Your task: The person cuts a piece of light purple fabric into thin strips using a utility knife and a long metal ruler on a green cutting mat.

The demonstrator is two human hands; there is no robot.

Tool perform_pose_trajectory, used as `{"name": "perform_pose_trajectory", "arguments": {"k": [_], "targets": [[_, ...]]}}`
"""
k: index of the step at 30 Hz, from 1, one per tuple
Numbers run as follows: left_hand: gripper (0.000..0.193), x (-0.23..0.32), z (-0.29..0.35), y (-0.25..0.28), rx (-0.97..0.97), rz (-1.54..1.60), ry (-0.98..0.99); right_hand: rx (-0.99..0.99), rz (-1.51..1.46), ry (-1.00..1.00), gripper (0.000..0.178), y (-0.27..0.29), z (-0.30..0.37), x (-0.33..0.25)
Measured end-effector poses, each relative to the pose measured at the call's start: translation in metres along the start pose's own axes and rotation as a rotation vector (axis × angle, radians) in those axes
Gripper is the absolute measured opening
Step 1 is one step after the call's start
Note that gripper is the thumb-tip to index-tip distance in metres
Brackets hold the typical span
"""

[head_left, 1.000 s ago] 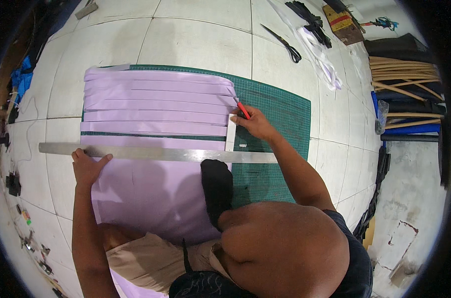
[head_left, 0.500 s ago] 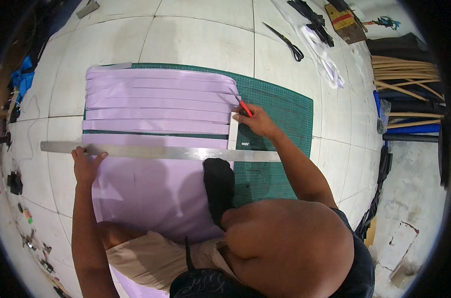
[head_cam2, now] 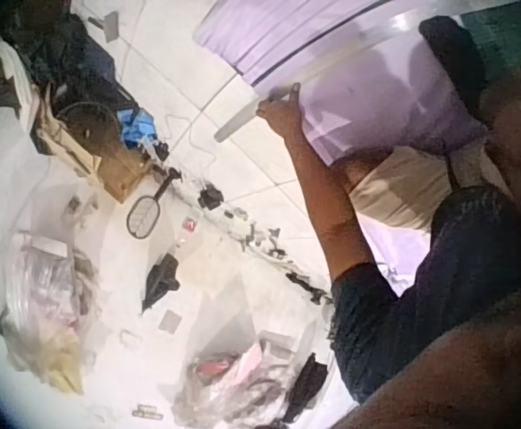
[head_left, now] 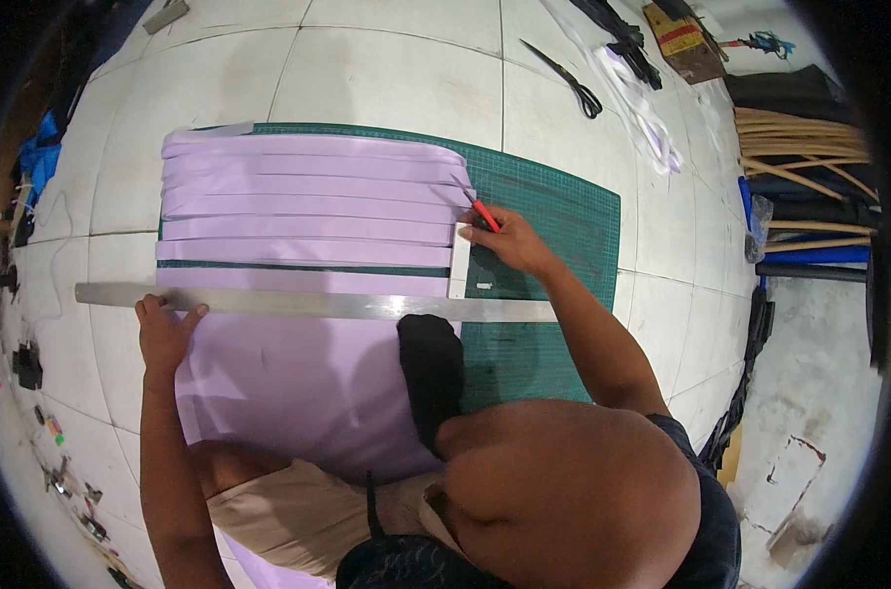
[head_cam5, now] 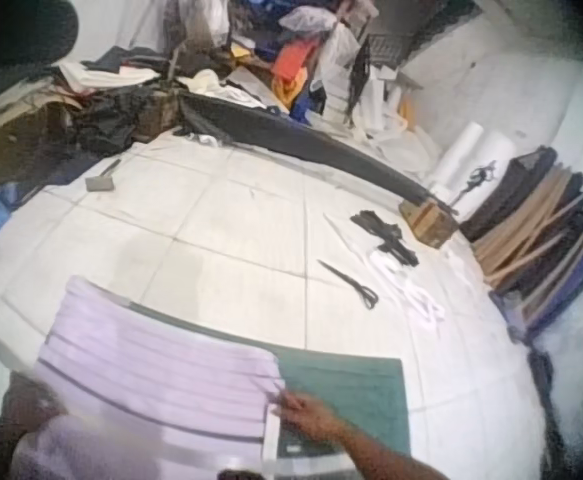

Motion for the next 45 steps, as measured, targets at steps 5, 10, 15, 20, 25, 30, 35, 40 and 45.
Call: {"name": "perform_pose_trajectory", "arguments": {"k": [5,10,15,20,25,30,35,40,45], "targets": [[0.074,0.002,0.001,0.003,-0.009,0.011,0.019,-0.014,-0.107,-0.143,0.036,0.012,0.009,-0.008],[0.065,-0.016,-0.015,0.011,-0.001,0.047,-0.070,0.132,-0.303,-0.199,0.034,0.051,0.020,0.027],[0.066,-0.029,-0.029,-0.003,0.031,0.082,-0.096,0.383,-0.078,-0.152,0.039,0.088,0.018,0.072],[0.072,-0.058,-0.027,-0.001,0.054,0.132,-0.108,0.604,0.116,-0.135,0.046,0.084,0.006,0.025],[0.083,-0.049,-0.029,-0.001,-0.006,0.258,-0.046,0.312,0.114,0.069,0.041,0.023,-0.018,-0.043],[0.110,-0.039,-0.029,0.003,-0.036,0.144,0.029,-0.162,0.251,0.148,0.039,-0.063,-0.017,-0.151],[0.118,-0.037,-0.024,0.005,-0.076,0.049,0.123,-0.279,0.441,0.400,0.035,-0.141,-0.022,-0.228],[0.118,-0.024,-0.022,0.013,-0.124,0.084,0.208,-0.339,0.614,0.550,0.028,-0.207,-0.035,-0.271],[0.120,-0.023,-0.021,0.015,-0.100,0.088,0.236,-0.397,0.641,0.574,0.022,-0.256,-0.041,-0.304]]}}
Point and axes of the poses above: each hand's wrist, its own z-axis away from the middle knuckle, its own y-axis out of the back of the hand, x = y × z, the point moved 6 cm from there along -z, towards the middle knuckle, and after that the axes turned 9 degrees about z, right-handed, at the moved point
